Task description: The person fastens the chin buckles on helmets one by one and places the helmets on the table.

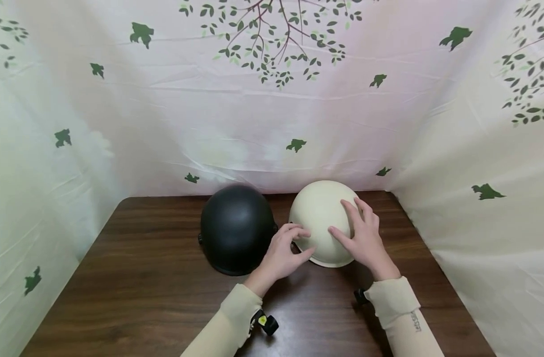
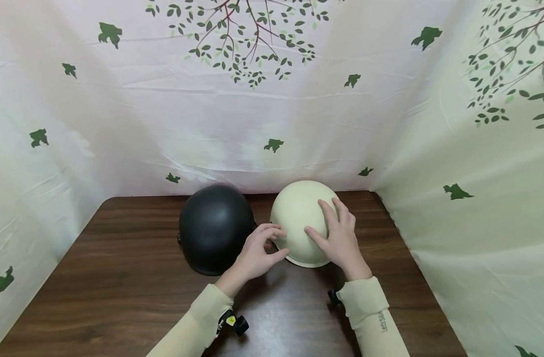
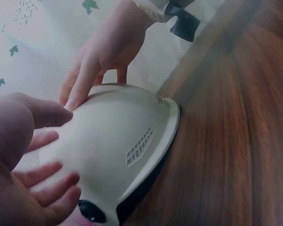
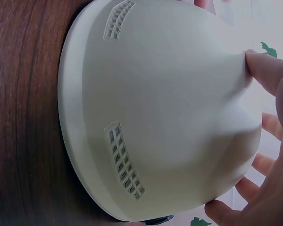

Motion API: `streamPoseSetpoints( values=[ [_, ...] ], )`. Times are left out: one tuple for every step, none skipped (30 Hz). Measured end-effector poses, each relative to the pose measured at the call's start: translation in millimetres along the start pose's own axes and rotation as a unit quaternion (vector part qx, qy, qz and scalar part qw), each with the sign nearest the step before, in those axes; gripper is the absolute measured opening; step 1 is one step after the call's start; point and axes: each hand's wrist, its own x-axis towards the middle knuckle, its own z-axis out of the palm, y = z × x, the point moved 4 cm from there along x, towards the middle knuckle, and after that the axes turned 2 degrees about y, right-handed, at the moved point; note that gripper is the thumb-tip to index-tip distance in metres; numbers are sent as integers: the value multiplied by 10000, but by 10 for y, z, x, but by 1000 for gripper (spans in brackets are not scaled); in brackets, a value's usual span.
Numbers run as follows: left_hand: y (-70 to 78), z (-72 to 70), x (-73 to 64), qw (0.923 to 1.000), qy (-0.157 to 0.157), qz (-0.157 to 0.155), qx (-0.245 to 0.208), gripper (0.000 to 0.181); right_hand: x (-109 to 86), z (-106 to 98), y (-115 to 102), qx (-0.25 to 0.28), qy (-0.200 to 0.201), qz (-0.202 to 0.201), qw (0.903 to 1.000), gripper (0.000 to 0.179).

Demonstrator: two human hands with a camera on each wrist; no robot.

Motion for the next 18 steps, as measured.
streamPoseSetpoints(
  values=[
    [72, -53, -36, 9998, -73, 174, -74, 29, 6, -5, -2, -6, 10, -7, 10000, 80],
    [118, -93, -65, 9992, -125, 351, -148, 26, 12, -11, -6, -6, 23, -19, 10000, 80],
    [154, -134, -95, 9979, -150, 592, -195, 22, 15, -19, -8, -6, 42, -17, 10000, 80],
    [184, -177, -124, 9961, -152, 838, -233, 19, 17, -27, -12, -12, 59, -22, 10000, 80],
    [211, -224, -152, 9937, -136, 1080, -267, 16, 16, -34, -17, -12, 75, -23, 10000, 80],
    [235, -278, -179, 9908, -90, 1322, -292, 13, 13, -39, -20, -6, 87, -17, 10000, 80],
    [251, -335, -204, 9871, -6, 1575, -285, 11, 8, -48, -25, -1, 99, -16, 9999, 79],
    [264, -397, -227, 9834, 90, 1790, -297, 11, 2, -54, -28, 10, 102, -8, 9999, 79],
    [274, -463, -249, 9792, 207, 1990, -324, 11, -5, -61, -29, 8, 100, 0, 9999, 79],
    [286, -538, -271, 9753, 330, 2156, -343, 12, -12, -67, -33, -5, 96, -11, 10000, 79],
    [295, -618, -293, 9716, 463, 2292, -361, 13, -18, -71, -34, -3, 79, -16, 10000, 79],
    [297, -702, -310, 9677, 612, 2417, -378, 14, -19, -77, -35, -13, 70, -31, 10000, 79],
    [294, -789, -326, 9643, 762, 2510, -365, 15, -21, -85, -35, -15, 56, -49, 10000, 78],
    [286, -879, -343, 9610, 914, 2588, -341, 16, -21, -93, -34, -15, 50, -70, 10000, 78],
    [272, -972, -359, 9582, 1052, 2643, -306, 17, -23, -106, -35, -7, 59, -103, 9999, 77],
    [253, -1065, -373, 9556, 1199, 2683, -237, 17, -24, -122, -35, 20, 70, -138, 9999, 77],
    [231, -1159, -387, 9533, 1341, 2702, -172, 18, -25, -140, -32, 61, 87, -173, 9998, 75],
    [203, -1251, -400, 9512, 1485, 2704, -99, 18, -26, -160, -27, 103, 112, -210, 9997, 74]
  ],
)
